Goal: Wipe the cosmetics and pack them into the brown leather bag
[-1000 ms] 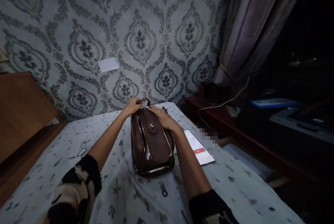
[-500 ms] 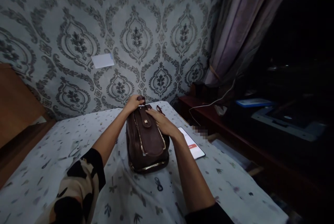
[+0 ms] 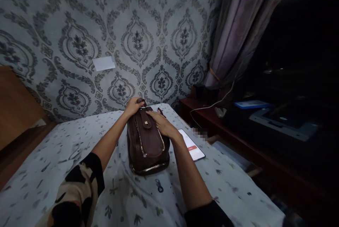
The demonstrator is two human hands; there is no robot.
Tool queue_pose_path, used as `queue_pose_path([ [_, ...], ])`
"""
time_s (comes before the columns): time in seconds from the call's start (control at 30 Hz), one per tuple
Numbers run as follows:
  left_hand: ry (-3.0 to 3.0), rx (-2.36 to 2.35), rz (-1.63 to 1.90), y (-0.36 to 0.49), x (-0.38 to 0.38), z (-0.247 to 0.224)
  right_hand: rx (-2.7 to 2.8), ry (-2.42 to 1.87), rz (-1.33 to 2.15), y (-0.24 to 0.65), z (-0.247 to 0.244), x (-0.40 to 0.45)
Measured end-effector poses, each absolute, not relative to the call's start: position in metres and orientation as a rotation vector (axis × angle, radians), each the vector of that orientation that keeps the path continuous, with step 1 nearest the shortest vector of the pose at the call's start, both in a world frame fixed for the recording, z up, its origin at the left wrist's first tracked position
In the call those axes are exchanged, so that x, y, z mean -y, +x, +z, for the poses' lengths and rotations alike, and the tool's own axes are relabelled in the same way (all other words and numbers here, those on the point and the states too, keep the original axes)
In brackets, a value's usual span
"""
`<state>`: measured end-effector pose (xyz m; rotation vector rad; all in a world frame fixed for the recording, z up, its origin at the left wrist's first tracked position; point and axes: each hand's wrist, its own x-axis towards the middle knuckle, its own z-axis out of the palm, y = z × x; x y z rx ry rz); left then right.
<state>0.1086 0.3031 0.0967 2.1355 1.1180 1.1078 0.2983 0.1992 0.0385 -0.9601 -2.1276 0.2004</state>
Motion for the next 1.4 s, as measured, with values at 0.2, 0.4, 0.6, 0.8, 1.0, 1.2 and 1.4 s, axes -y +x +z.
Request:
queue_pose_path([
  [0.2,2.09,-1.038,1.115,0.107,-0.292,0.101,2.113,-1.026,0.297,0.295,0.044,-0.197],
  [0.4,2.068,-1.071,1.098,0.107,-0.286,0.106,2.114,-1.082,0.32,0.291,0.05,-0.191],
  [0.6,2.073,-1.21,1.127,0.097,-0.287,0.101,2.094,-1.081,0.322,0.288,0.053,-0.19],
  [0.8,2.02,-1.423,1.221,0.08,-0.28,0.088,2.11,-1.119,0.342,0.286,0.056,-0.187],
  [1.0,1.896,-1.517,1.351,0.08,-0.277,0.077,2.1,-1.093,0.321,0.285,0.055,-0.19],
  [1.2,1.808,-1.466,1.452,0.081,-0.272,0.071,2.094,-1.083,0.303,0.287,0.051,-0.191],
  [1.4,1.808,-1.433,1.491,0.078,-0.273,0.066,2.097,-0.998,0.278,0.294,0.043,-0.192],
])
